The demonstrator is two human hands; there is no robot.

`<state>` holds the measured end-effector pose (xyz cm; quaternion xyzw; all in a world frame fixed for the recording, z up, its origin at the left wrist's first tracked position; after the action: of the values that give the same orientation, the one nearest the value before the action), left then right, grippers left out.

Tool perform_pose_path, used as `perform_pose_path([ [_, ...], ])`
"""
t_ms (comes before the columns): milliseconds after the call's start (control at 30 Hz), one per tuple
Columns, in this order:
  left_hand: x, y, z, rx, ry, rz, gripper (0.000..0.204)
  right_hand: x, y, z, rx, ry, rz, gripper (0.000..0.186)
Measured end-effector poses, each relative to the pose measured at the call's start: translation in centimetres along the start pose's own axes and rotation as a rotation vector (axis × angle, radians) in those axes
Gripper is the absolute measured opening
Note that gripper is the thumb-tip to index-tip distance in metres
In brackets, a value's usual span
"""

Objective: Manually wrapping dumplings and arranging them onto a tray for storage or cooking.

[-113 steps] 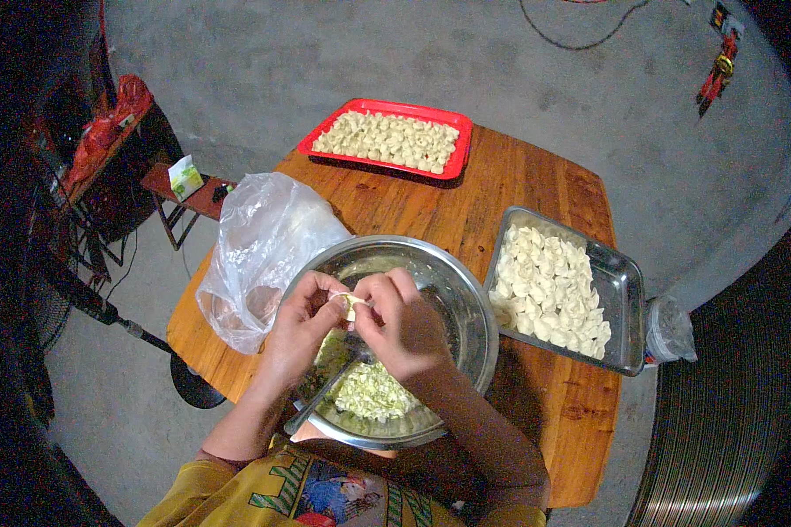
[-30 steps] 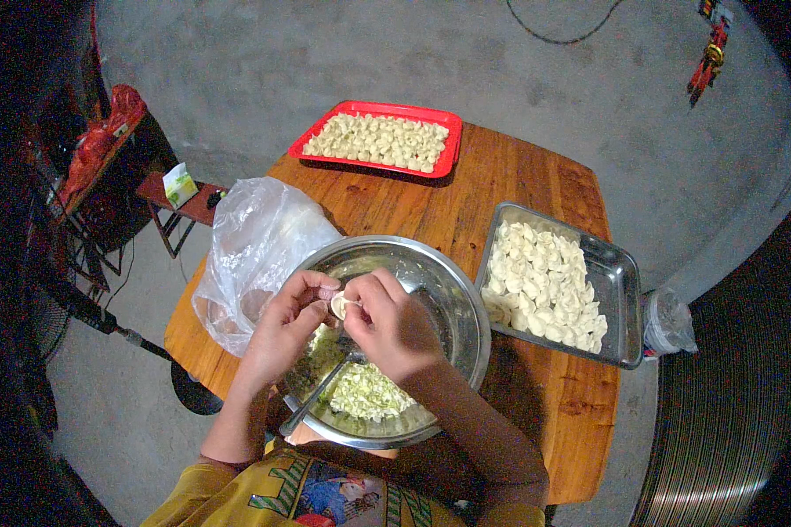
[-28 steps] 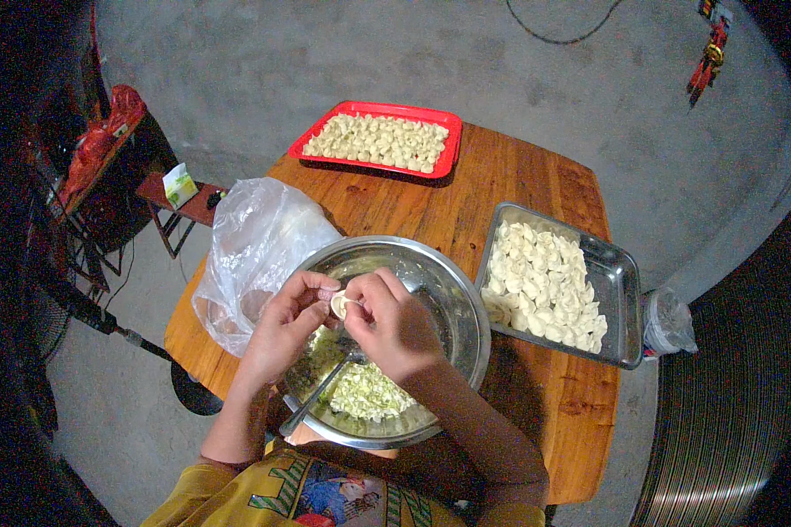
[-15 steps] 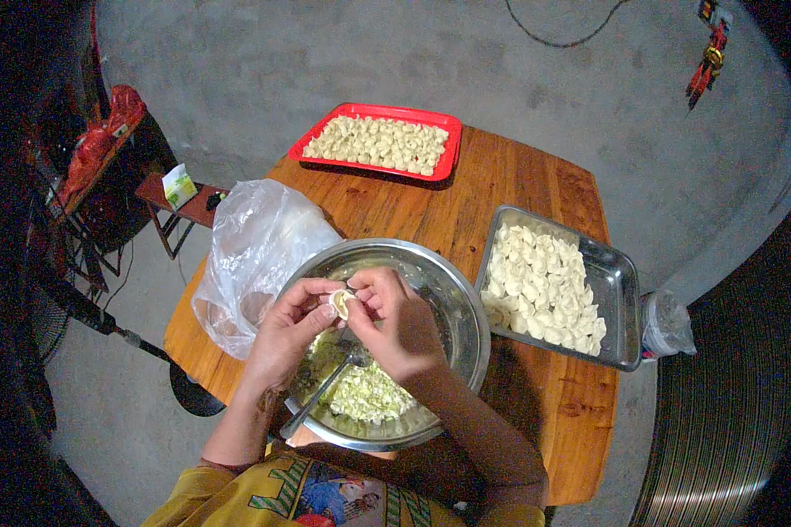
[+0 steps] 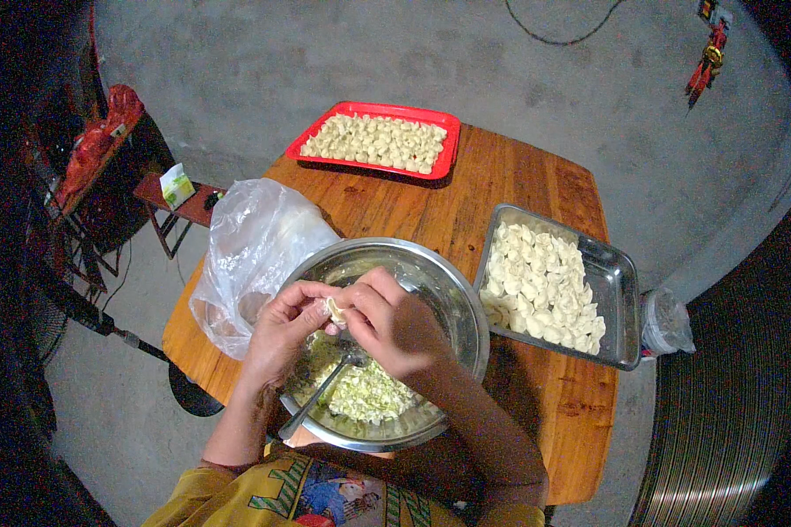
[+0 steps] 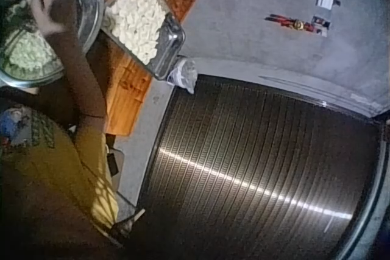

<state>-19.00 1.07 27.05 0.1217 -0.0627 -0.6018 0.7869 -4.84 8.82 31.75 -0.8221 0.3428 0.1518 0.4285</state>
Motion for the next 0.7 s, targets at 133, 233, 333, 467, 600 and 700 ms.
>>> perform_pose_path([
  [133,-0.04,0.25,0.54,-0.054,-0.013,-0.027,0.021,-0.08,-0.06,-0.14,0.022,-0.022,-0.014,0.014],
  [233,-0.07,0.05,0.51,-0.080,-0.010,-0.056,0.021,-0.03,0.30,0.24,-0.032,0.087,-0.033,0.015],
  [333,0.09,-0.03,0.83,-0.161,-0.028,-0.047,0.021,0.00,0.39,0.10,-0.024,0.032,0.000,0.014],
  [467,0.09,-0.23,0.70,-0.180,-0.047,-0.038,0.022,-0.08,0.49,-0.09,0.042,-0.006,-0.026,0.014],
  [600,0.01,-0.09,0.87,-0.146,-0.019,-0.069,0.023,0.03,0.75,0.15,0.002,0.050,-0.019,0.014],
  [700,-0.04,0.02,0.86,-0.137,-0.012,-0.048,0.024,0.13,0.76,0.40,-0.021,0.104,-0.027,0.015],
])
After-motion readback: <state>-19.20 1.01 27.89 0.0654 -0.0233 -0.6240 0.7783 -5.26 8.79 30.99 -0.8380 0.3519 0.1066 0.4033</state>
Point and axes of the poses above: each hand's wrist, its own x-axis away from the middle knuckle, its own y-axis out of the palm, z = x × y, the point moved 4 cm from there along -x, towards the middle knuckle, and after that the axes turned 3 degrees about x, right-handed, at the moved point
